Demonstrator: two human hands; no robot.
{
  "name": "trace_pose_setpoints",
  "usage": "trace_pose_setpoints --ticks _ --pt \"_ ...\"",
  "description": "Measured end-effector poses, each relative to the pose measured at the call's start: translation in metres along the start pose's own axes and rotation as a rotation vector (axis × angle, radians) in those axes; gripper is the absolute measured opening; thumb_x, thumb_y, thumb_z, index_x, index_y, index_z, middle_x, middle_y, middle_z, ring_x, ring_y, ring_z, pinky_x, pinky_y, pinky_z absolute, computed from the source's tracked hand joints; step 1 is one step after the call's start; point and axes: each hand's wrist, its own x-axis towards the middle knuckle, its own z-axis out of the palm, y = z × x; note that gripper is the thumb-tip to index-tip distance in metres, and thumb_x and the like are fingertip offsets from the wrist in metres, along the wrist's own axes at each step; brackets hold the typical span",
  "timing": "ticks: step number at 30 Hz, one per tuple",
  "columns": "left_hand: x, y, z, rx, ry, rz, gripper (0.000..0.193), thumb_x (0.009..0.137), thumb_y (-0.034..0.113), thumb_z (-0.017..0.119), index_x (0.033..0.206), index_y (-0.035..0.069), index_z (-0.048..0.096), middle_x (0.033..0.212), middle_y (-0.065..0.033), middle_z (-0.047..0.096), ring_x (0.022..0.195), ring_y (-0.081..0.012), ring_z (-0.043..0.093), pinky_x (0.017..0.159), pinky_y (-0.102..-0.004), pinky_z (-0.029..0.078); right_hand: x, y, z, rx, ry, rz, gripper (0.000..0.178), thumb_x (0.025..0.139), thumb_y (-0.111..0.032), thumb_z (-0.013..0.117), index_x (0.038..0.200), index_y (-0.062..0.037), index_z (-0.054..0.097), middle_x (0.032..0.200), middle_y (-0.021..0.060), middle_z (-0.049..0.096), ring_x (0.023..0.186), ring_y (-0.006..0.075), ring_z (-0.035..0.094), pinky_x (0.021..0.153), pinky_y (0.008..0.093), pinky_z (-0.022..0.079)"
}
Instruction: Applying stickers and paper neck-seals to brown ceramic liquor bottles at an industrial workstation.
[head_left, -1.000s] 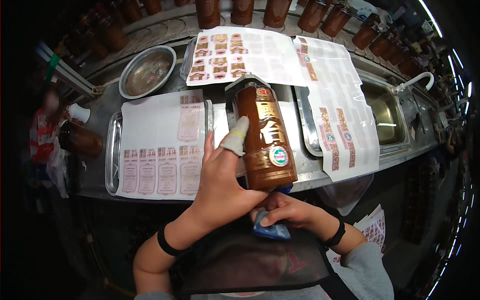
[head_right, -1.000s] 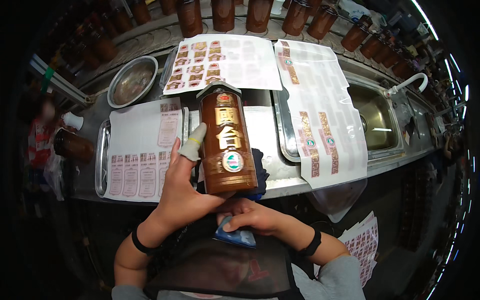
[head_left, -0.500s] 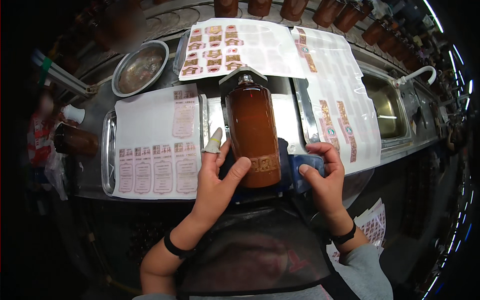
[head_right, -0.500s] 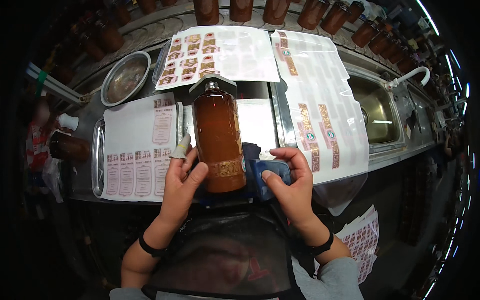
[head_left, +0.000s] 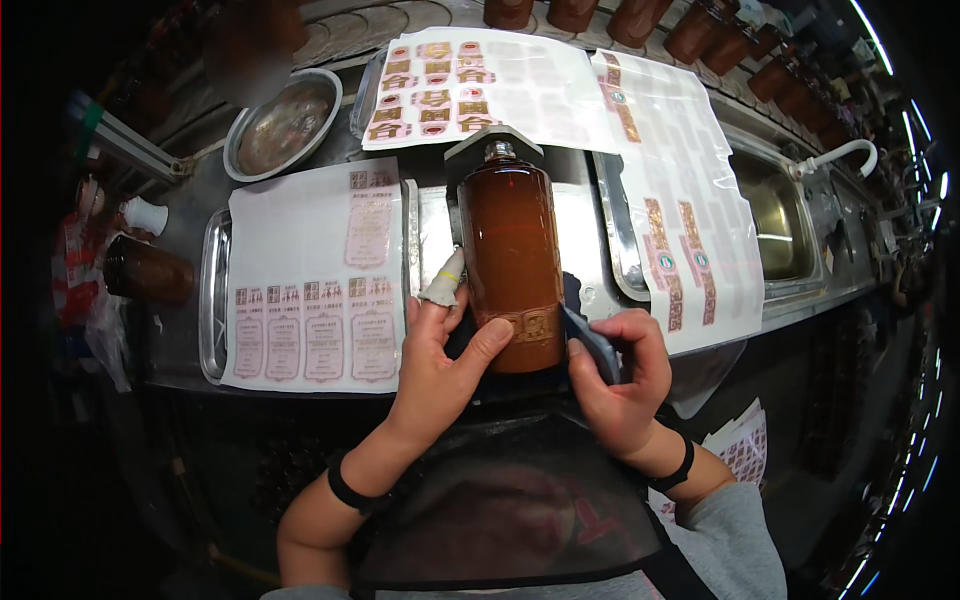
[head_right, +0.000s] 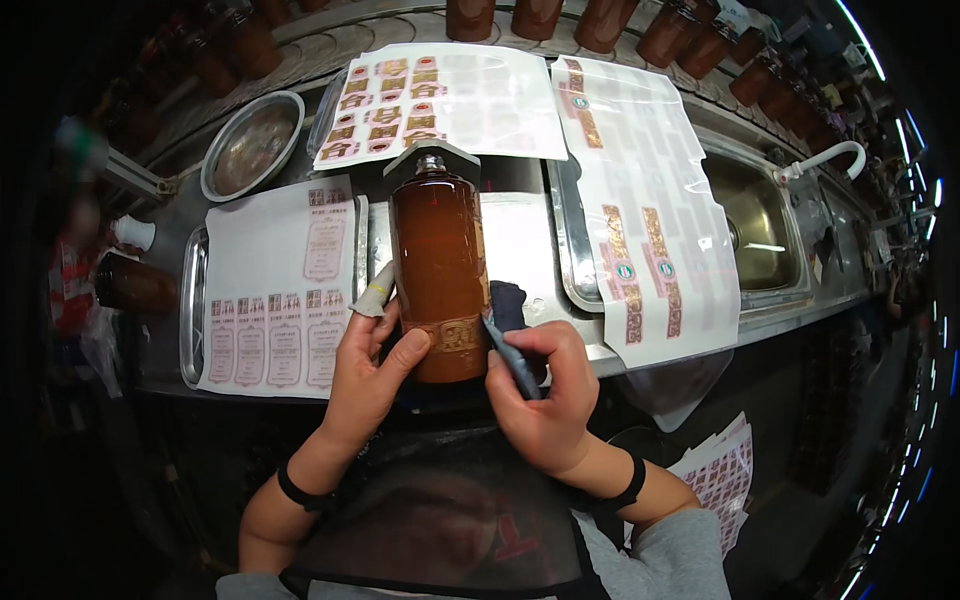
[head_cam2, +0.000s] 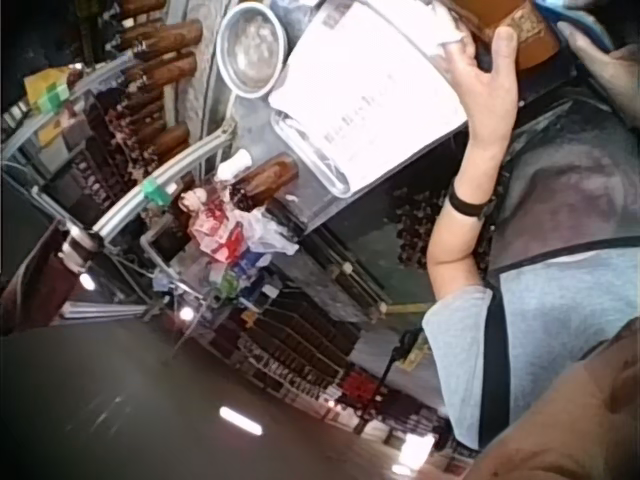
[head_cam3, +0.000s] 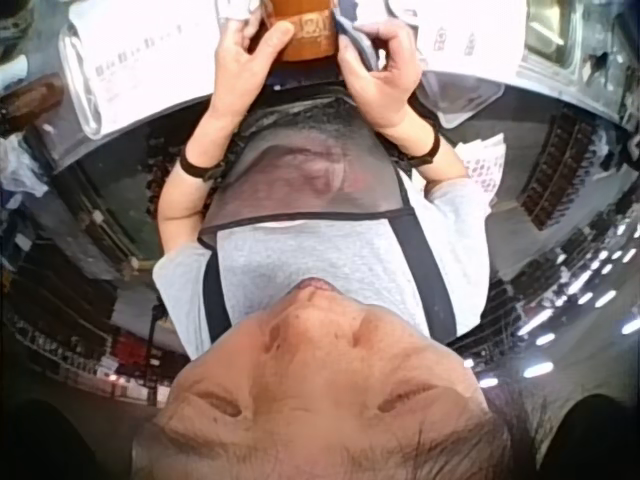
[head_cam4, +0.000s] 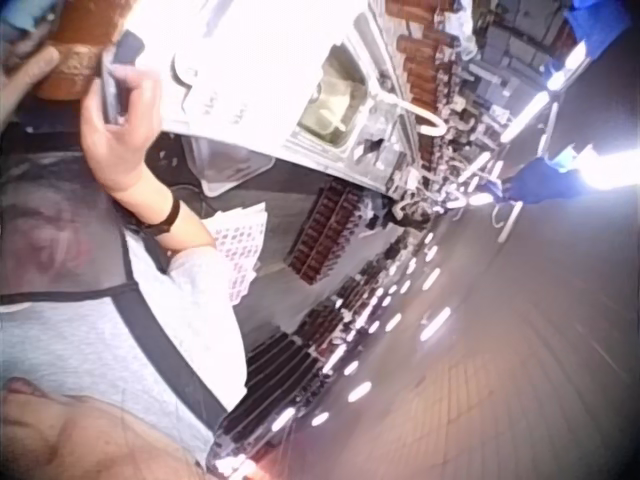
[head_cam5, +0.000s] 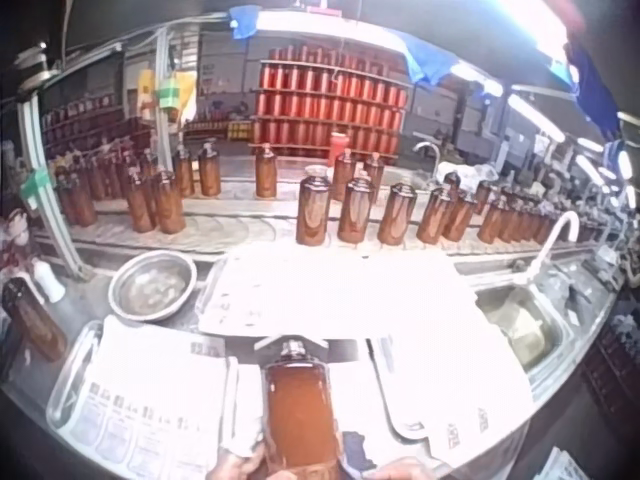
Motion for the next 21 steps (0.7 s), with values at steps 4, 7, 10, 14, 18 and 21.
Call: trace_pose_setpoints --ticks 4,7,10,14,18,21 --pt "-0.001 -0.001 0.003 -0.025 0.030 0.008 0.079 0.094 0.020 0.071 0.153 -0.003 0.025 0.146 -0.0189 0.048 0.140 -0.0274 0.043 0.121 -0.0423 0.008 0.006 -0.015 0.009 -0.128 -0.042 -0.308 0.032 0.067 0.009 0.075 0.095 -0.0014 0.065 0.078 0.0109 0.061 0.066 0.0267 0.060 0.059 0.0335 0.048" --pt "-0.001 -0.002 0.000 0.022 0.017 0.025 0.077 0.094 0.022 0.070 0.153 -0.002 0.027 0.143 -0.0177 0.052 0.138 -0.0274 0.047 0.121 -0.0454 -0.002 0.010 -0.022 0.012 -0.129 -0.120 -0.396 0.032 0.067 0.009 0.075 0.095 -0.0014 0.065 0.077 0.0106 0.061 0.066 0.0272 0.061 0.058 0.0342 0.048" --pt "-0.002 -0.004 -0.001 0.057 0.028 0.048 0.076 0.094 0.024 0.070 0.153 -0.002 0.028 0.141 -0.0172 0.055 0.135 -0.0295 0.051 0.120 -0.0475 -0.007 0.015 -0.031 0.010 -0.075 -0.192 -0.385 0.030 0.068 0.009 0.076 0.093 -0.0013 0.066 0.077 0.0102 0.061 0.066 0.0267 0.061 0.058 0.0344 0.048" --pt "-0.005 -0.008 -0.007 0.035 0.038 0.007 0.071 0.094 0.019 0.067 0.152 0.000 0.031 0.141 -0.0184 0.055 0.133 -0.0313 0.052 0.120 -0.0485 -0.004 0.011 -0.013 0.000 -0.110 -0.040 -0.214 0.028 0.072 0.009 0.075 0.095 -0.0018 0.064 0.077 0.0097 0.060 0.065 0.0241 0.060 0.060 0.0331 0.048" --pt "-0.014 0.006 0.001 0.201 0.095 0.076 0.061 0.093 0.013 0.064 0.148 0.001 0.040 0.144 -0.0237 0.051 0.130 -0.0326 0.055 0.122 -0.0478 0.004 0.004 -0.014 0.001 -0.246 -0.041 -0.272 0.032 0.068 0.010 0.075 0.096 -0.0026 0.065 0.078 0.0106 0.061 0.066 0.0248 0.061 0.061 0.0331 0.048" --pt "-0.014 0.007 -0.006 0.309 0.079 0.135 0.057 0.093 0.011 0.063 0.146 0.001 0.044 0.143 -0.0265 0.050 0.132 -0.0321 0.053 0.123 -0.0464 0.005 0.010 -0.029 0.011 -0.194 -0.178 -0.440 0.037 0.063 0.010 0.076 0.097 -0.0023 0.067 0.080 0.0113 0.063 0.068 0.0263 0.062 0.059 0.0350 0.049"
